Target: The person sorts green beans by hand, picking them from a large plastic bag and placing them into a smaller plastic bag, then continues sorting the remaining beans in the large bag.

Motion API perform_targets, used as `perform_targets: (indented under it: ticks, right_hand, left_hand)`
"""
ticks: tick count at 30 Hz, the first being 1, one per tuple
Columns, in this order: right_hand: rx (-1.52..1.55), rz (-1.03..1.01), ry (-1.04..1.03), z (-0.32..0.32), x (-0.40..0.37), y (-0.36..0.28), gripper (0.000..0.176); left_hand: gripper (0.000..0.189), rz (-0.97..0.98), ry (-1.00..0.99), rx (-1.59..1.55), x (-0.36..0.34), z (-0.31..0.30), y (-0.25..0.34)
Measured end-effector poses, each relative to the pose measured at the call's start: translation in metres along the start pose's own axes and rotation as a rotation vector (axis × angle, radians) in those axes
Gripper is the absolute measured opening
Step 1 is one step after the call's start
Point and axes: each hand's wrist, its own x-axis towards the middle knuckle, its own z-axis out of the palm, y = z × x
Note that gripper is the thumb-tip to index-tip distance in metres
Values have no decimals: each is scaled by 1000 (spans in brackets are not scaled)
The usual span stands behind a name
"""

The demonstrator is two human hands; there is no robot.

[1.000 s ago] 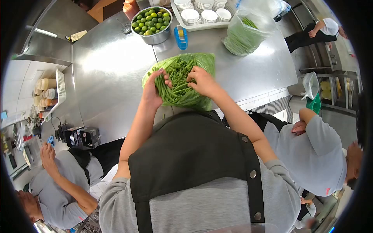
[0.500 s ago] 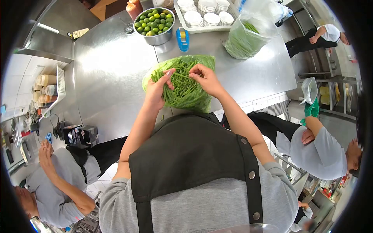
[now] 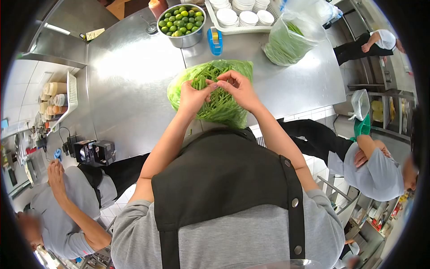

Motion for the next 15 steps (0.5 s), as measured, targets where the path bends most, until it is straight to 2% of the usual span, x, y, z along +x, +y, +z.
perform_targets:
  ticks: [1,5,11,12,15]
  right_hand:
    - [77,0,18,0,2,-5,21]
    - [-59,-26,-50,-6,9,-8,14]
    - [-38,-18,98,-28,18,-9,8]
    - [-159,10,75,-33,18,-13,12]
    - [-648,277,-185,-36,18,-26,16]
  left_hand:
    - [16,-6,-9,50,-1,0,1]
    - [15,-30,-35,18,-5,2,-1]
    - [19,-138,-89,-160,-12,-4,15]
    - [19,-150,-88,-167,-13,-5,16]
    - [17,-167,-80,-150,-11,-7,15]
